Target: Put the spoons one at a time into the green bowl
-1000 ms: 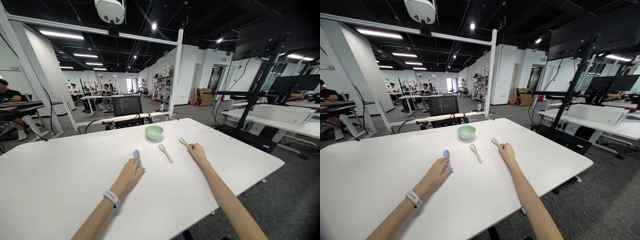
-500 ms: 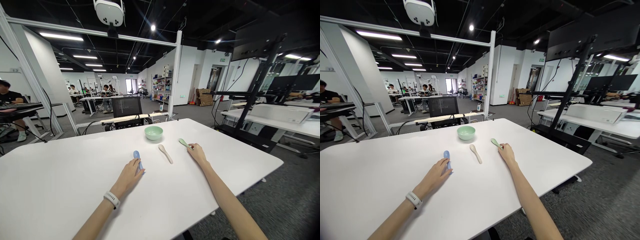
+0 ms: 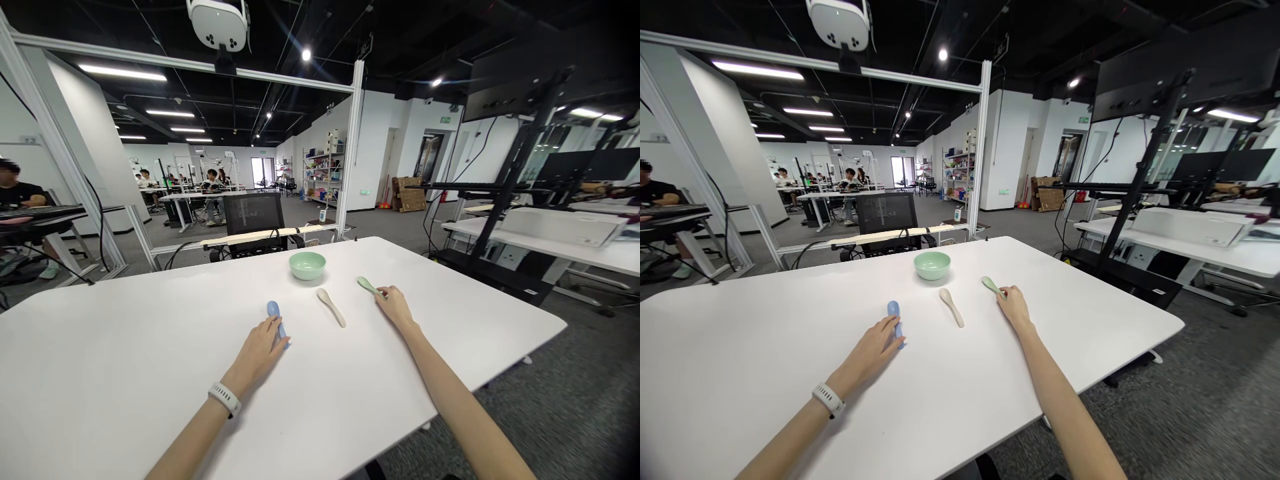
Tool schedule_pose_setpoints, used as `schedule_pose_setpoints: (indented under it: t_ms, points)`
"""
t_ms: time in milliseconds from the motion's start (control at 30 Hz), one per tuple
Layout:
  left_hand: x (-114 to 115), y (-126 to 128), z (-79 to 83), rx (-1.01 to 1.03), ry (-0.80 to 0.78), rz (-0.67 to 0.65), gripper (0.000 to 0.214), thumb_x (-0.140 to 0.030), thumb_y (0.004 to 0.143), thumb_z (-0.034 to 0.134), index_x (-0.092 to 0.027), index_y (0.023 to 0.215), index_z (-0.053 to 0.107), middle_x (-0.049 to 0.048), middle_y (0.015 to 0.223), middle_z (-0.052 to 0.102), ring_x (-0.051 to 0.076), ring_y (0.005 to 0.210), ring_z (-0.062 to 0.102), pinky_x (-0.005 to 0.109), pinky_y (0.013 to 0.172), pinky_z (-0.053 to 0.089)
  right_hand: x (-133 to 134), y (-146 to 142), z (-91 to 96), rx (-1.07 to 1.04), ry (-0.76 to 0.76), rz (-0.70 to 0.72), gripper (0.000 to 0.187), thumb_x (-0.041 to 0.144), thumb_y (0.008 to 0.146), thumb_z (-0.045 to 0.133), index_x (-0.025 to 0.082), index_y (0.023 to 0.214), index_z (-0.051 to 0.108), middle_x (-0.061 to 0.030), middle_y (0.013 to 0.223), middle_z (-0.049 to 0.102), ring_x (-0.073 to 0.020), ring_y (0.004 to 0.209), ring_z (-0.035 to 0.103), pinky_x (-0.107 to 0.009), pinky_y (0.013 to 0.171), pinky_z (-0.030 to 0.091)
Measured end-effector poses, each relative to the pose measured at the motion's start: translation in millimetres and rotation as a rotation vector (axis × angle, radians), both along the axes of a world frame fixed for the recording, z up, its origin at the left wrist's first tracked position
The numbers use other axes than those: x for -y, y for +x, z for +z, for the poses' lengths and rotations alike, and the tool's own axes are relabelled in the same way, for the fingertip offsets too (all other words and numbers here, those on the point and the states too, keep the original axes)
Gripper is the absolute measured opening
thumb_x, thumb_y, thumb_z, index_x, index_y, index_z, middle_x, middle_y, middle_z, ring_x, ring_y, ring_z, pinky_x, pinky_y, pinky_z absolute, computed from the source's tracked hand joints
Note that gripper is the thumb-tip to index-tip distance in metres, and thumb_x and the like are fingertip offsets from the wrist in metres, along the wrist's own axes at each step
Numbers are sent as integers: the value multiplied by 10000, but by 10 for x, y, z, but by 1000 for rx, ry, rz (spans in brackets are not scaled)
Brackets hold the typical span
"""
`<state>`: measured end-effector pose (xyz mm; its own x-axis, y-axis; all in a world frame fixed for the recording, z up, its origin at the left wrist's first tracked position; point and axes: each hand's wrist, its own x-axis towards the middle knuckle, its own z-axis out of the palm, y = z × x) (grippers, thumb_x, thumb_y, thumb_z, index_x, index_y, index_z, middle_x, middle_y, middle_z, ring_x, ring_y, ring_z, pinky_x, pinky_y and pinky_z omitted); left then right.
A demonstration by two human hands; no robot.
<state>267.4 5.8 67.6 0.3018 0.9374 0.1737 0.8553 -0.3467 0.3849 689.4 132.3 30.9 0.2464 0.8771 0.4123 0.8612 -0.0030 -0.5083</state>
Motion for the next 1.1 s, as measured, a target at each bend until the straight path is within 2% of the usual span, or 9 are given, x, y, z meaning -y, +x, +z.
schedule_pose_setpoints:
  t_ms: [200, 333, 467, 633, 733, 833, 933, 1000, 1100]
  points:
    - [-21, -42, 2, 2, 46, 2, 583, -535, 1044, 392, -214, 1514, 516, 146, 1623, 544, 293, 1469, 550, 494, 1207, 471, -7, -3, -3, -3, -7, -10, 324, 256, 893, 588, 128, 1095, 808, -140, 1045, 732, -246, 929, 680, -325, 882, 514]
    - [-115, -365, 30, 3, 126, 26, 581, -546, 1036, 400, -234, 1510, 525, 150, 1634, 530, 305, 1496, 521, 533, 1236, 445, 1, -21, 0, 0, -21, -17, 352, 258, 901, 575, 124, 1139, 797, -140, 1069, 728, -239, 934, 677, -322, 892, 512]
    - [-169, -1033, 83, -54, 259, 190, 626, -581, 1020, 354, -207, 1481, 553, 154, 1568, 601, 307, 1434, 583, 536, 1201, 479, 16, -39, 10, 16, -37, -25, 358, 254, 915, 576, 121, 1173, 786, -148, 1091, 728, -242, 953, 679, -323, 913, 504]
    - [-14, -2039, 122, -120, 207, 427, 761, -633, 961, 296, -123, 1467, 549, 182, 1507, 646, 333, 1409, 596, 508, 1214, 442, 37, -40, 52, 56, -55, -25, 389, 262, 937, 580, 92, 1237, 760, -182, 1128, 723, -276, 1034, 680, -349, 970, 492]
    - [131, -2584, 44, -149, 150, 541, 738, -631, 954, 281, -141, 1431, 561, 176, 1480, 668, 347, 1382, 609, 509, 1183, 456, 26, -76, 111, 92, 0, -22, 389, 270, 941, 580, 119, 1256, 752, -174, 1149, 727, -296, 1087, 665, -379, 991, 488]
    - [239, -2968, -81, -158, 152, 615, 671, -618, 942, 264, -207, 1356, 595, 131, 1429, 713, 346, 1345, 634, 489, 1148, 482, -30, -229, 200, 107, 58, 104, 395, 248, 978, 517, 138, 1290, 734, -161, 1223, 733, -290, 1147, 653, -391, 1046, 475]
    - [283, -3128, -175, -160, 147, 654, 607, -611, 929, 274, -283, 1311, 614, 54, 1359, 764, 331, 1326, 652, 474, 1158, 475, -115, -499, 276, 135, 46, 300, 411, 207, 997, 480, 131, 1322, 720, -162, 1339, 714, -280, 1260, 632, -388, 1132, 440]
    - [288, -3139, -219, -187, 132, 671, 652, -593, 922, 261, -236, 1332, 621, 91, 1389, 748, 334, 1352, 640, 460, 1177, 460, -162, -685, 288, 155, -1, 381, 422, 182, 1000, 471, 115, 1339, 714, -171, 1397, 695, -278, 1321, 620, -389, 1172, 418]
    - [295, -3112, -295, -251, 143, 678, 719, -577, 896, 267, -162, 1345, 643, 150, 1425, 718, 337, 1395, 617, 442, 1176, 463, -190, -869, 231, 161, -70, 421, 433, 154, 1010, 451, 79, 1346, 713, -197, 1456, 664, -288, 1378, 604, -392, 1199, 403]
